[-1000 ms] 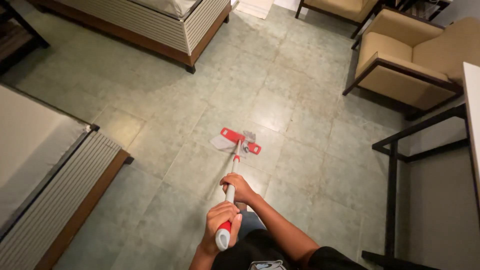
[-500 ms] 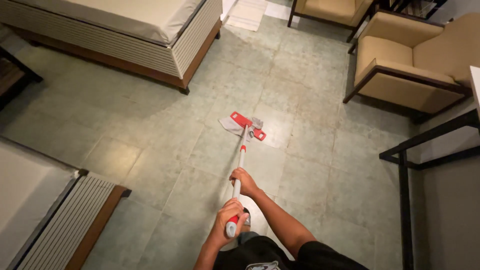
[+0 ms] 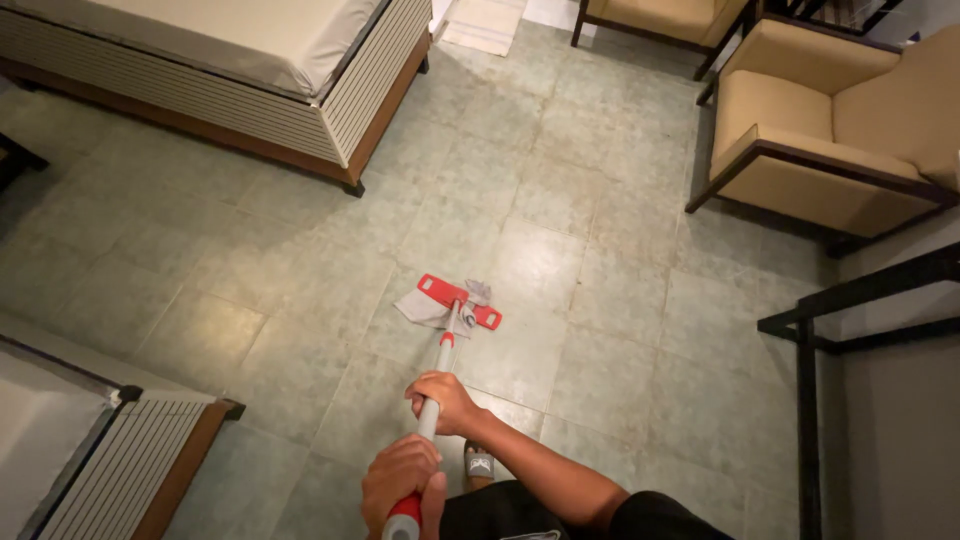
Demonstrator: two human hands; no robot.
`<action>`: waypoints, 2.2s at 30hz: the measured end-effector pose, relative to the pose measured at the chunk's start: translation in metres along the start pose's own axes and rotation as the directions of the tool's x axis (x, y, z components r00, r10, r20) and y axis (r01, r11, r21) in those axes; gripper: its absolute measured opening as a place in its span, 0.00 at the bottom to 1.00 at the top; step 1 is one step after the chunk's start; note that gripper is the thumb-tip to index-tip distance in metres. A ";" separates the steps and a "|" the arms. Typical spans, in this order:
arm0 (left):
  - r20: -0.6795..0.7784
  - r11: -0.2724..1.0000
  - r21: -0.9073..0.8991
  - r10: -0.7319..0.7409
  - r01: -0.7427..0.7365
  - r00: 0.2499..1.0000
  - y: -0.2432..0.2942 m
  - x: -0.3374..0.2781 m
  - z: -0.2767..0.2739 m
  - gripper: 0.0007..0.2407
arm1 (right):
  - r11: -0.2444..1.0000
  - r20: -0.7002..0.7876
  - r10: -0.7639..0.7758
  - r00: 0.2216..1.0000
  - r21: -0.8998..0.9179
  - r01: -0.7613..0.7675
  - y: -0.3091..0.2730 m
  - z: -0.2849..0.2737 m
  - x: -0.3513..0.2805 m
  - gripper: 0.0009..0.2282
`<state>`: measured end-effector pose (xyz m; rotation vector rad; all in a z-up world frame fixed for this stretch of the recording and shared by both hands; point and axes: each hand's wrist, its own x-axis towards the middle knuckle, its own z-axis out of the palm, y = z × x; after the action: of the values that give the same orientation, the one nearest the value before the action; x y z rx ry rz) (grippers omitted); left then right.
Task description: The person mops the tiled floor of a bedroom using a red and white flat mop. They move the mop back and forth between two beds, around armchairs, and near a door, covering the entire visible floor area.
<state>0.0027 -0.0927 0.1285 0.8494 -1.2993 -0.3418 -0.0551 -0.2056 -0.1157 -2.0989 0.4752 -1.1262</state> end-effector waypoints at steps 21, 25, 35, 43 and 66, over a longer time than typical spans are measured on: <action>0.518 0.992 -0.064 -0.059 0.108 0.853 -0.276 0.049 -0.100 0.13 | 0.905 0.027 0.273 0.962 -0.345 -0.247 0.299 0.046 0.086 0.13; 0.532 0.990 -0.068 -0.071 0.127 0.844 -0.291 0.085 -0.135 0.12 | 0.882 -0.018 0.312 0.950 -0.368 -0.296 0.277 0.064 0.136 0.11; 0.544 0.965 -0.262 0.162 -0.017 0.823 -0.245 0.193 -0.184 0.18 | 0.921 -0.197 0.207 0.958 -0.292 -0.259 0.150 0.099 0.229 0.17; 0.446 0.953 -0.302 0.120 0.023 0.887 -0.300 0.239 -0.168 0.16 | 0.925 -0.236 0.187 0.954 -0.283 -0.252 0.202 0.088 0.278 0.21; 0.534 0.978 -0.133 -0.063 0.158 0.843 -0.545 0.327 0.005 0.14 | 0.883 -0.145 0.221 0.964 -0.390 -0.261 0.503 -0.090 0.365 0.18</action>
<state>0.2122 -0.6711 -0.0313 0.7051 -1.7027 -0.8157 0.0754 -0.8082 -0.2356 -2.2555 1.0684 -1.0500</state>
